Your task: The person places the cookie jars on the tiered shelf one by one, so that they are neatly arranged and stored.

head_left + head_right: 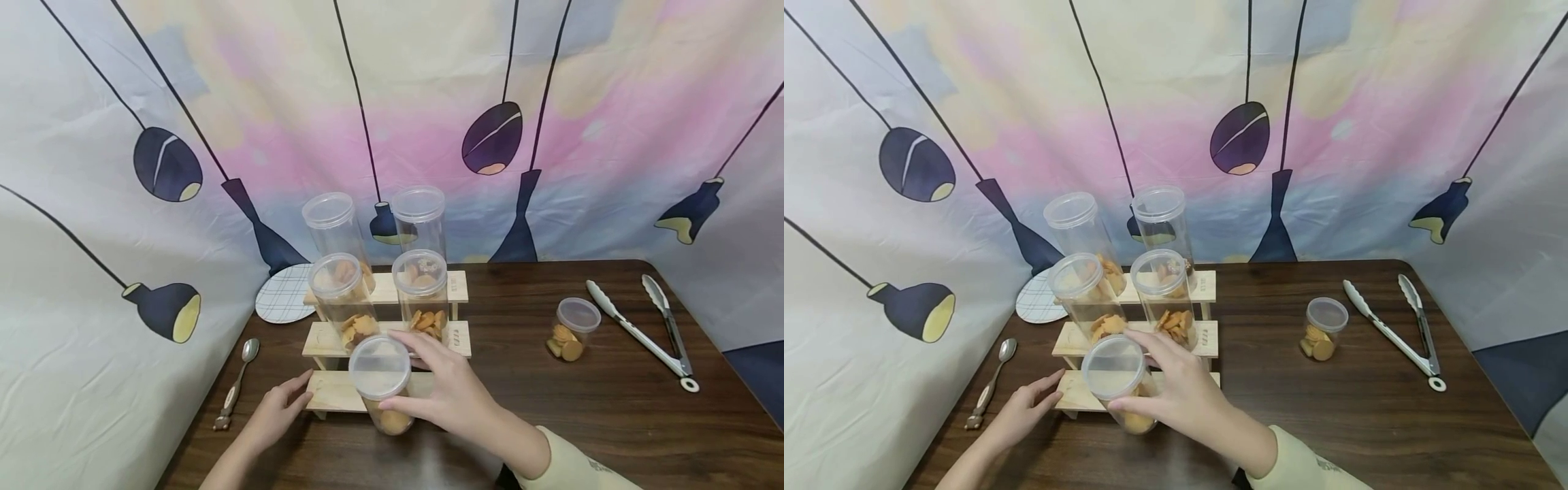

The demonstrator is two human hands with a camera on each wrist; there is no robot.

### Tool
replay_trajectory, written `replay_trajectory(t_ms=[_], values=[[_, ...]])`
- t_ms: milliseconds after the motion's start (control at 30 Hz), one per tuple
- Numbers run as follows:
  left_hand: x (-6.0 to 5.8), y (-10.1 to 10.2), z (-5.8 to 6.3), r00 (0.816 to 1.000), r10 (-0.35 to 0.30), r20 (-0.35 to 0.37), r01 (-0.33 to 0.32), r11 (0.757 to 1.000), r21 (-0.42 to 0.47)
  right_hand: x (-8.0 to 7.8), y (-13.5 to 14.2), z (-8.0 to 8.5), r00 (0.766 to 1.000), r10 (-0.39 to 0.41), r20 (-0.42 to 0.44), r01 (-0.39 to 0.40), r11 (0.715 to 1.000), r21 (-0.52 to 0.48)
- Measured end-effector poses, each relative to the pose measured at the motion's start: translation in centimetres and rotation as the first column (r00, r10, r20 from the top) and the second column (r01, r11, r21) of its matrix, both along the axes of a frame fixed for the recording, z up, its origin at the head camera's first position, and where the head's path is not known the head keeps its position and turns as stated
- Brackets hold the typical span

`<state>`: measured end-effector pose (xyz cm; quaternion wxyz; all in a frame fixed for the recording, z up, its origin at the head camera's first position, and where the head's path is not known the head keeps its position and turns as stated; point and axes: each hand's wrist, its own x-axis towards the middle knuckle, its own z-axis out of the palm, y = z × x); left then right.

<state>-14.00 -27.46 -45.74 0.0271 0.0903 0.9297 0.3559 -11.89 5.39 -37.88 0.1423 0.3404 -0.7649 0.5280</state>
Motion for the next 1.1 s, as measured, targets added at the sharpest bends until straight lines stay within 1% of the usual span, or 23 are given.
replay_trajectory(t_ms=[100,233,367,600,767,967,1100], values=[[0.0,-0.1,-0.1,1.000,-0.001,-0.006,0.001,1.000,-0.001,-0.4,-0.8,0.0,1.000,-0.005,-0.028,0.005,1.000,0.007],[-0.1,-0.1,-0.2,1.000,0.004,0.006,-0.004,1.000,0.001,-0.9,-1.7,0.1,0.998,-0.009,-0.058,0.009,1.000,-0.002],[-0.1,-0.1,-0.1,1.000,-0.001,0.012,0.001,1.000,0.008,-1.2,-2.6,0.1,0.999,0.009,-0.044,-0.010,1.000,-0.021],[0.1,-0.1,-0.1,1.000,-0.012,-0.026,0.013,1.000,0.020,-1.9,-4.1,-0.1,0.999,-0.003,-0.043,0.003,1.000,-0.006],[0.1,-0.1,-0.2,1.000,-0.009,-0.011,0.009,1.000,0.024,-2.2,-4.6,-0.2,1.000,0.004,-0.026,-0.005,1.000,-0.031],[0.0,-0.2,-0.1,1.000,-0.011,-0.021,0.011,1.000,0.024,-2.4,-5.0,-0.5,0.999,-0.013,-0.035,0.013,1.000,-0.016],[0.0,-0.2,-0.3,1.000,-0.007,-0.005,0.008,1.000,0.019,-2.6,-5.1,-0.8,0.999,-0.021,-0.037,0.021,1.000,-0.009]])
